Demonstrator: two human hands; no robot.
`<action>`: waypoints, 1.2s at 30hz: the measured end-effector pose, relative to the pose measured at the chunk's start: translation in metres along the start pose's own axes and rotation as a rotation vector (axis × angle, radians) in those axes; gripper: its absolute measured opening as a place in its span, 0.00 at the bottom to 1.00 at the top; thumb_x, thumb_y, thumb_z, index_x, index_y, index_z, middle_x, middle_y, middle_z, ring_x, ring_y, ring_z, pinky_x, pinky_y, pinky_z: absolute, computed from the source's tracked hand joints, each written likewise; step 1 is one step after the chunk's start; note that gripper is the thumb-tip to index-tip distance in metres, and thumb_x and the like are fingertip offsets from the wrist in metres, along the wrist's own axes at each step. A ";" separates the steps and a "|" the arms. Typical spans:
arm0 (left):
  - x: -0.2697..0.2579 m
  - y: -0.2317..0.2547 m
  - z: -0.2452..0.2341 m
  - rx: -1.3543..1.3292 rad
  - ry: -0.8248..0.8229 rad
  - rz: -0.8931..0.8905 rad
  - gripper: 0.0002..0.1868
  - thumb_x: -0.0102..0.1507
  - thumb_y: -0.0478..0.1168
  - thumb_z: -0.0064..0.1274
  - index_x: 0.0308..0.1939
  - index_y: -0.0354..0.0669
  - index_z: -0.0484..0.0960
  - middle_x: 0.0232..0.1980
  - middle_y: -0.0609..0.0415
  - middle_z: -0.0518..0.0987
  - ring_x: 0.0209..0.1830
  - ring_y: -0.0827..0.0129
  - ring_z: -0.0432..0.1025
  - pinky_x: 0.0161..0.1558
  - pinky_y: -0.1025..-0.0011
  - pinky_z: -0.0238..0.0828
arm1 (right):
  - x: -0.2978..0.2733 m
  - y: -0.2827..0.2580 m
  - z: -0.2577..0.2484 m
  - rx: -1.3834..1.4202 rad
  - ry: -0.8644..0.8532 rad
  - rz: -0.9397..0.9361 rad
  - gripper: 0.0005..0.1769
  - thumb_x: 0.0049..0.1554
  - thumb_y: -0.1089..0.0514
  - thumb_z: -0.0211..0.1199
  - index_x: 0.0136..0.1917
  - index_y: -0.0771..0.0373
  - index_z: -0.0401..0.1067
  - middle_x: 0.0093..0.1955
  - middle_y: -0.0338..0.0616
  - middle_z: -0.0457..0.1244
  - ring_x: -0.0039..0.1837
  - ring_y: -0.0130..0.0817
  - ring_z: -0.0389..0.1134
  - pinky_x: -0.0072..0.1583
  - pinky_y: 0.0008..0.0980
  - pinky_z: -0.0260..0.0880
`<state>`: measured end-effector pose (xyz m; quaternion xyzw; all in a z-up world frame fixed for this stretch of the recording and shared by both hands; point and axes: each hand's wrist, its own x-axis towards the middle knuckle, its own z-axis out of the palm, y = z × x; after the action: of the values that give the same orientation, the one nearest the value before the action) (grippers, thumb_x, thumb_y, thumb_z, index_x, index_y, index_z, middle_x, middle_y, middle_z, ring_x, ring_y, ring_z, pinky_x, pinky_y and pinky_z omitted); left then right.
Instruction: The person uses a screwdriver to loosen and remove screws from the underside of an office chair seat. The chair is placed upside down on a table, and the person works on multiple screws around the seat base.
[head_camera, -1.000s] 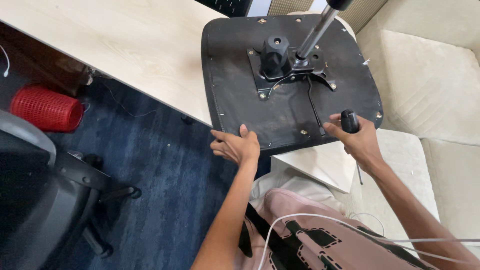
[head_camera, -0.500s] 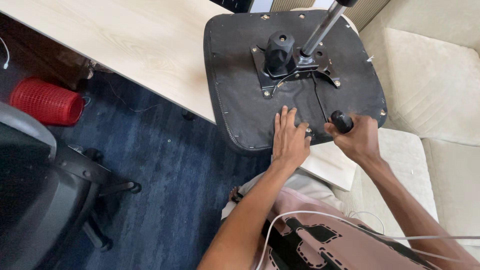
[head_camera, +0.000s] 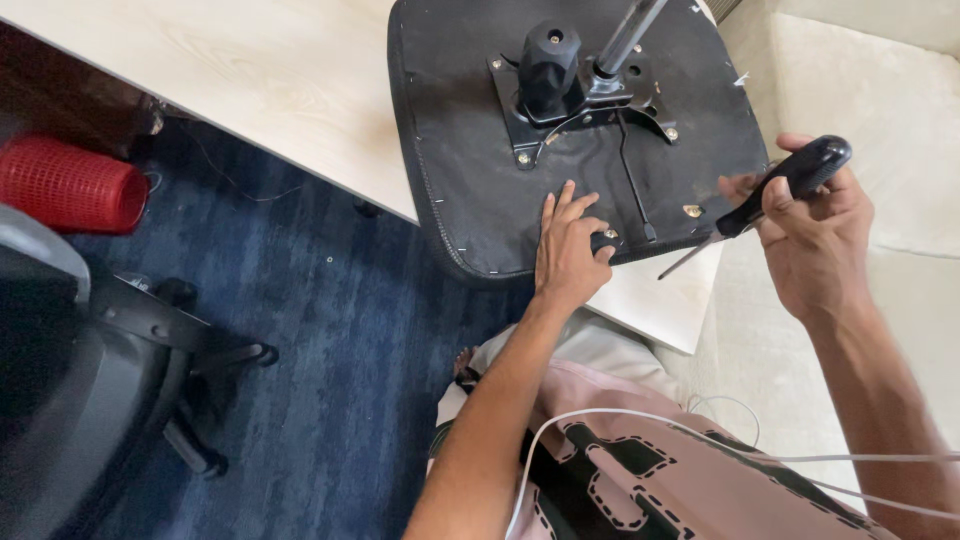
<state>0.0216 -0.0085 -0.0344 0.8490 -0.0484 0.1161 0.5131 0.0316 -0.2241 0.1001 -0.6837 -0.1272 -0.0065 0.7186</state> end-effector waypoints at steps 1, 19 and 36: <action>0.000 0.000 0.000 -0.004 0.002 -0.008 0.15 0.49 0.32 0.68 0.40 0.37 0.88 0.67 0.44 0.75 0.80 0.52 0.55 0.81 0.53 0.38 | -0.001 0.000 0.005 -0.010 0.001 -0.022 0.17 0.74 0.68 0.58 0.74 0.67 0.61 0.57 0.51 0.65 0.63 0.40 0.71 0.78 0.54 0.73; 0.002 -0.002 0.001 0.003 0.037 0.004 0.17 0.49 0.34 0.68 0.42 0.33 0.88 0.65 0.44 0.77 0.78 0.51 0.58 0.80 0.52 0.41 | 0.001 0.008 0.045 -0.205 -0.079 -0.262 0.28 0.73 0.62 0.63 0.70 0.57 0.44 0.58 0.50 0.66 0.64 0.46 0.73 0.69 0.43 0.76; 0.000 -0.001 0.003 0.032 0.041 0.024 0.13 0.53 0.35 0.66 0.41 0.36 0.89 0.66 0.44 0.76 0.78 0.50 0.58 0.79 0.51 0.42 | 0.002 0.021 0.045 -0.324 -0.134 -0.332 0.22 0.74 0.68 0.61 0.68 0.60 0.47 0.58 0.53 0.65 0.63 0.44 0.73 0.70 0.41 0.77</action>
<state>0.0221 -0.0112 -0.0365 0.8540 -0.0459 0.1404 0.4989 0.0296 -0.1784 0.0812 -0.7586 -0.2823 -0.0994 0.5788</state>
